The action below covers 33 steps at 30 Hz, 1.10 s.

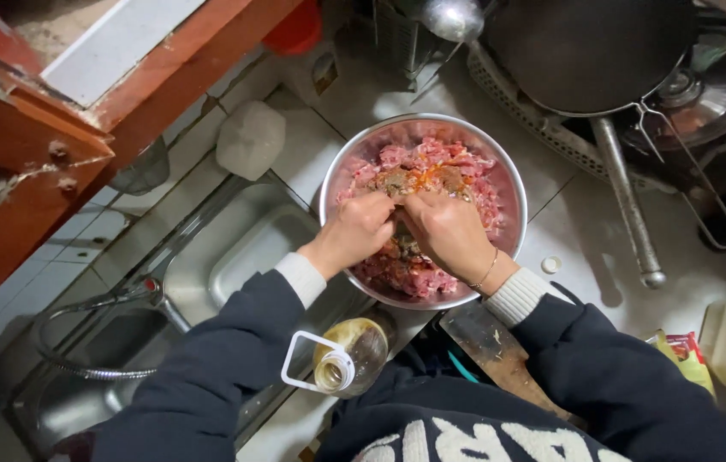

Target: Adding liquid seasoning and various powdered spices from packets into a bowl containing ground meat and eggs.

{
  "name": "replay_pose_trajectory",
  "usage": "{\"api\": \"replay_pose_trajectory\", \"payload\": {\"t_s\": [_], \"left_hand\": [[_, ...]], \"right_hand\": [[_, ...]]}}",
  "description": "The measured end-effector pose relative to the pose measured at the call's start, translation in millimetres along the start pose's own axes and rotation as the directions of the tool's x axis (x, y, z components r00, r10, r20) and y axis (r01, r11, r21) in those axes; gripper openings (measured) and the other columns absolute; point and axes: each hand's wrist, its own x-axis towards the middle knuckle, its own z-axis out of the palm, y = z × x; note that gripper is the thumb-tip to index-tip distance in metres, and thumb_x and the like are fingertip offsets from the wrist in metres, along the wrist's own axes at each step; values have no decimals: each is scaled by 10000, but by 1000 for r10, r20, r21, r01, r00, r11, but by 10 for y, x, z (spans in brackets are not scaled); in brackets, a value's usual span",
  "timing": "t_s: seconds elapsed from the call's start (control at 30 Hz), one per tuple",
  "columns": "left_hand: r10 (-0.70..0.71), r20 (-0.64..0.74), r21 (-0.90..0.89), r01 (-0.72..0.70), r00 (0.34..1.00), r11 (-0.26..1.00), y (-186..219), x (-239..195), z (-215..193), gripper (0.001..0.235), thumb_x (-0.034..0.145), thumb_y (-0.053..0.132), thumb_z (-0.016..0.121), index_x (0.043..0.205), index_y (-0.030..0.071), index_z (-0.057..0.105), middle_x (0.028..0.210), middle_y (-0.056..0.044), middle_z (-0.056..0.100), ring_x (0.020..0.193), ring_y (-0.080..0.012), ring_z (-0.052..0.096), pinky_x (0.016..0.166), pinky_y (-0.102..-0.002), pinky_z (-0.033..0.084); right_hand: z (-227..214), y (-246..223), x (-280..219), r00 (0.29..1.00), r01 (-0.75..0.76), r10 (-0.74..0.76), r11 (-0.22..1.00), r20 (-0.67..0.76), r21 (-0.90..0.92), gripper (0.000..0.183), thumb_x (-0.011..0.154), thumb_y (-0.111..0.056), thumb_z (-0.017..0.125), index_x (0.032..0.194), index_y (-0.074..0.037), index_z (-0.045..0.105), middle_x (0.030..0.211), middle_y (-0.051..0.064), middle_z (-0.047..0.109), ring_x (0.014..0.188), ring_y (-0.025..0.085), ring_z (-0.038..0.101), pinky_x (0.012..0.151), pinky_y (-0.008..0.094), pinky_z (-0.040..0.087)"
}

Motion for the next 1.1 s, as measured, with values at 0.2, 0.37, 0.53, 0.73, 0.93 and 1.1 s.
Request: {"api": "replay_pose_trajectory", "payload": {"t_s": [0.2,0.37,0.53,0.73,0.93,1.1], "left_hand": [[-324,472,-203,459,820,865,741,-147,-1306,593,845,-41,659,1432,36,619,1281,-304,682,1209,-540,617,991,-632,508],[-377,784,-59,664,493,745,798,-1189,-1415,1001,679,-102,755,1601,83,411,1438,-425,497,1323,-647,478,1138,-662,407],[-336,742,-278,723,579,632,910,-1890,-971,1429,520,69,979,1698,111,171,1699,-285,271,1563,-518,199,1270,-589,167],[-320,673,-491,726,667,481,1145,-1659,-1007,1403,619,128,968,1705,89,80,1744,-238,140,1587,-451,132,1289,-555,119],[-215,649,-476,610,730,634,1228,-1195,-1137,1296,611,332,958,1679,128,252,1703,-240,268,1534,-493,304,1244,-587,246],[-212,598,-493,564,773,662,1191,-1089,-962,990,658,411,933,1529,191,519,1610,-165,466,1448,-407,499,1206,-500,357]], "right_hand": [[-253,157,-364,965,-260,241,923,101,283,117,967,-275,714,1042,-185,710,772,57,711,812,319,755,700,423,581],[-324,128,-936,911,-365,286,895,296,257,148,941,-242,669,1059,-154,667,730,145,716,778,404,745,712,502,584],[-458,126,-1030,901,-406,330,870,281,280,136,927,-149,689,1060,-124,697,796,164,750,801,411,749,712,487,598],[-576,132,-1136,861,-508,471,779,192,366,219,956,-99,687,1110,-224,777,845,1,785,759,220,760,708,327,593],[-264,103,-1307,650,-566,729,279,212,776,201,1006,-6,635,1128,-68,783,722,143,742,595,169,703,597,269,589],[-345,-403,-1092,409,-552,823,-121,395,825,266,1072,-79,495,1254,0,671,876,136,757,739,129,750,613,168,559]]}}
